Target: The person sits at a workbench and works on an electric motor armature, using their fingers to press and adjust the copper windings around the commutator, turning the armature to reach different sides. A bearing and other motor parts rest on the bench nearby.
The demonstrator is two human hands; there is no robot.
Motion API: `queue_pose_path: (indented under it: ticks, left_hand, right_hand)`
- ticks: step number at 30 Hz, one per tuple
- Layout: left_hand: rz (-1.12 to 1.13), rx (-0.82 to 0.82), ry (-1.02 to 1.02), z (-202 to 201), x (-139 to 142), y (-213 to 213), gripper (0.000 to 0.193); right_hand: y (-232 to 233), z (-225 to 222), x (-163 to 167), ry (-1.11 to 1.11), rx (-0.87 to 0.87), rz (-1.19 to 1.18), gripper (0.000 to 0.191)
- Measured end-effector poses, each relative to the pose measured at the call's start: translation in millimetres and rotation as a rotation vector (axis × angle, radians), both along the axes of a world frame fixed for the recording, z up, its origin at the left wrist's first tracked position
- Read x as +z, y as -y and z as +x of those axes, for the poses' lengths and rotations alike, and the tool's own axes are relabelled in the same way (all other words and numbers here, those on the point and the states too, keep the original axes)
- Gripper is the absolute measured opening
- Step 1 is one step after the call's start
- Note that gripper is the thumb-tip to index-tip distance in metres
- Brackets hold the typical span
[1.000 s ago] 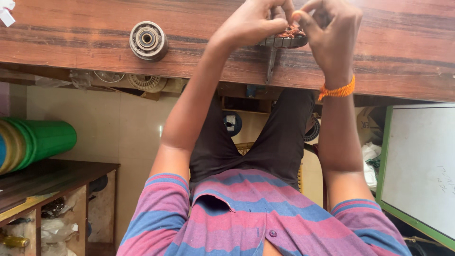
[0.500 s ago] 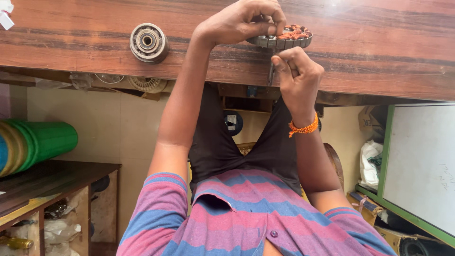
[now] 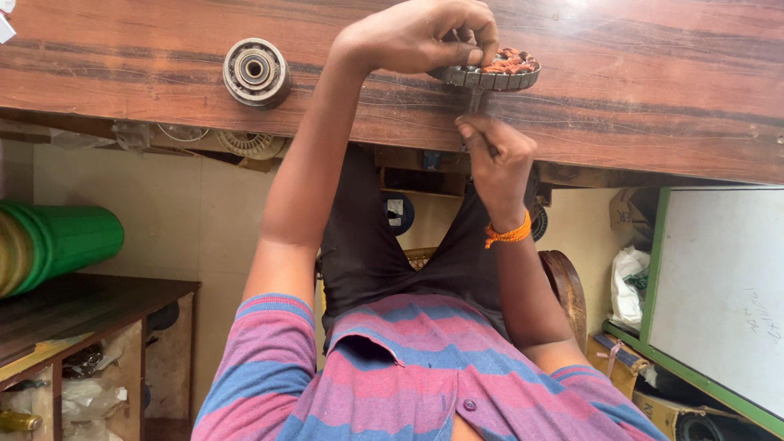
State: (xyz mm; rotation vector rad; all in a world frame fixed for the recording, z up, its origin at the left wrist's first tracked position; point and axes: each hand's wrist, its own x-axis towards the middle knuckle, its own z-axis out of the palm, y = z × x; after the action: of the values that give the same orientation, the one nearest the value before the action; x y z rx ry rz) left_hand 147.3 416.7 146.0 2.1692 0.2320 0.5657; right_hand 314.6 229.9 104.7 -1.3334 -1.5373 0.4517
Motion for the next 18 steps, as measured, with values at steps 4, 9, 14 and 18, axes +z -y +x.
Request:
queue_pose_path:
  ticks: [4, 9, 14, 18]
  left_hand:
    - [0.254, 0.138, 0.114, -4.5, 6.0, 30.5, 0.042]
    - [0.458, 0.566, 0.089, 13.7, -20.1, 73.7, 0.049]
    - [0.537, 0.58, 0.238, 18.9, -43.1, 68.9, 0.05]
    - [0.542, 0.582, 0.231, 18.0, -46.6, 68.1, 0.049]
  right_hand:
    - [9.8, 13.0, 0.4, -0.065, -0.133, -0.091, 0.01]
    - [14.2, 50.8, 22.0, 0.084, -0.079, -0.061, 0.003]
    - [-9.0, 60.8, 42.2, 0.165, -0.044, 0.082, 0.002]
    - [-27.4, 51.7, 50.2, 0.197, 0.007, 0.124, 0.003]
